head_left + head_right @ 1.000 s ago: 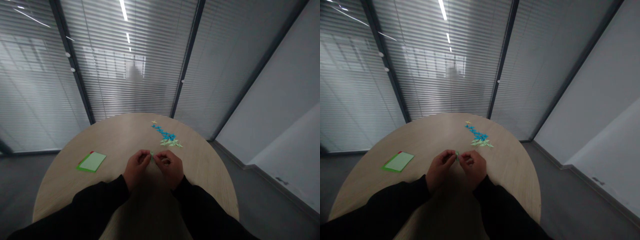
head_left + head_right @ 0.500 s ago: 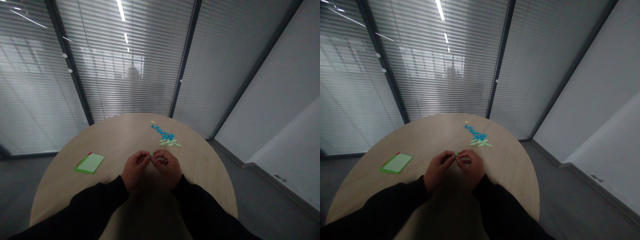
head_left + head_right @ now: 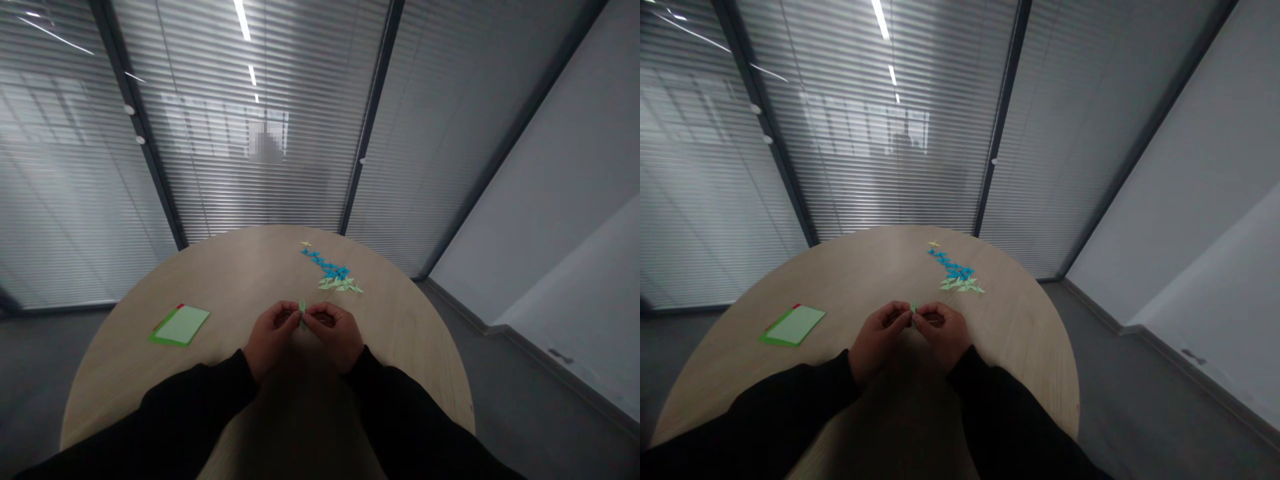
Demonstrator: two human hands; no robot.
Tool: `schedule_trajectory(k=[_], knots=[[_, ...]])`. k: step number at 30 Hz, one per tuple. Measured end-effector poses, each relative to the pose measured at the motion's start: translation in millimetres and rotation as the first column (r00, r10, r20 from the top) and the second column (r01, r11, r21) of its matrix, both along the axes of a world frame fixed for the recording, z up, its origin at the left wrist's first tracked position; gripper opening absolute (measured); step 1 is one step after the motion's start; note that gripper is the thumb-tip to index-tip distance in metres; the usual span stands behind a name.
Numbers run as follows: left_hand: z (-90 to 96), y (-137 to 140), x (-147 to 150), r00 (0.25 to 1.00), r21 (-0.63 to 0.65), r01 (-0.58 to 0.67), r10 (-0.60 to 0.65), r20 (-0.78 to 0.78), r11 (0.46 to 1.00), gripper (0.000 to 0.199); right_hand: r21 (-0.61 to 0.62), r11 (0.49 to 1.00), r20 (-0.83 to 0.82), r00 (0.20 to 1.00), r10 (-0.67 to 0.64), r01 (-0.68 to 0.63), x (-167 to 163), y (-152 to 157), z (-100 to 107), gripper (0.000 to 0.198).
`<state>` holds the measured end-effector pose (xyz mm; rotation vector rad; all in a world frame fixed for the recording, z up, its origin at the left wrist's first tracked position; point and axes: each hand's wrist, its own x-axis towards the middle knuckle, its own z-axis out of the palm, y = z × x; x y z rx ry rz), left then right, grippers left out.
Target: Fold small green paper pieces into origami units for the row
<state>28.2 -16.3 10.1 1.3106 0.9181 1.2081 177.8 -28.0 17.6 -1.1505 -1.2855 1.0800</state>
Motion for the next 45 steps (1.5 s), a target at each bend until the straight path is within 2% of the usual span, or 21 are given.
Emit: schedule_trajectory(k=[4,9,12,17,21,25,31,36,45], knots=[[-0.2,-0.5,1.6,1.0,0.019,0.006,-0.006,0.003,1.0,0.028,-0.015,0.999,0.035,0.999,-0.028,0.028,1.0,0.9,-1.2,0.025],[3.0,-2.3,2.6,0.999,0.022,-0.04,0.04,-0.004,0.999,0.027,0.026,1.0,-0.093,0.996,-0.005,0.007,1.0,5.1,-7.5,0.029],[3.2,-1.8,1.6,1.0,0.016,-0.008,0.008,-0.002,1.0,0.027,0.048,0.999,-0.133,0.991,-0.015,0.021,2.0,7.1,-8.9,0.034],[1.8,-0.6,-1.4,0.999,0.015,0.022,-0.021,-0.047,1.0,0.027,-0.052,0.997,-0.154,0.986,0.055,-0.063,4.4,6.0,-5.9,0.037],[3.9,-1.3,-2.1,0.997,0.055,0.033,-0.029,-0.073,0.998,0.029,-0.083,0.993,-0.124,0.989,0.077,-0.088,5.2,5.0,-6.6,0.03],[5.1,-1.4,-2.0,0.989,0.075,0.016,-0.005,-0.145,0.997,0.03,-0.022,0.998,-0.058,0.997,0.057,-0.058,5.6,5.3,-7.6,0.028],[3.2,-0.5,-1.0,0.986,0.102,0.013,0.005,-0.167,0.995,0.032,0.06,0.998,0.065,0.998,-0.009,0.005,4.0,2.4,-3.2,0.024],[5.7,-1.8,-1.5,0.99,0.019,0.066,-0.063,-0.129,0.998,0.031,0.111,0.994,0.032,0.999,-0.013,0.009,3.5,1.6,-2.5,0.02],[-1.7,-0.9,-3.2,0.988,-0.048,0.129,-0.132,-0.079,0.99,0.033,0.046,0.999,-0.083,0.996,-0.022,0.026,4.3,5.8,-6.7,0.022]])
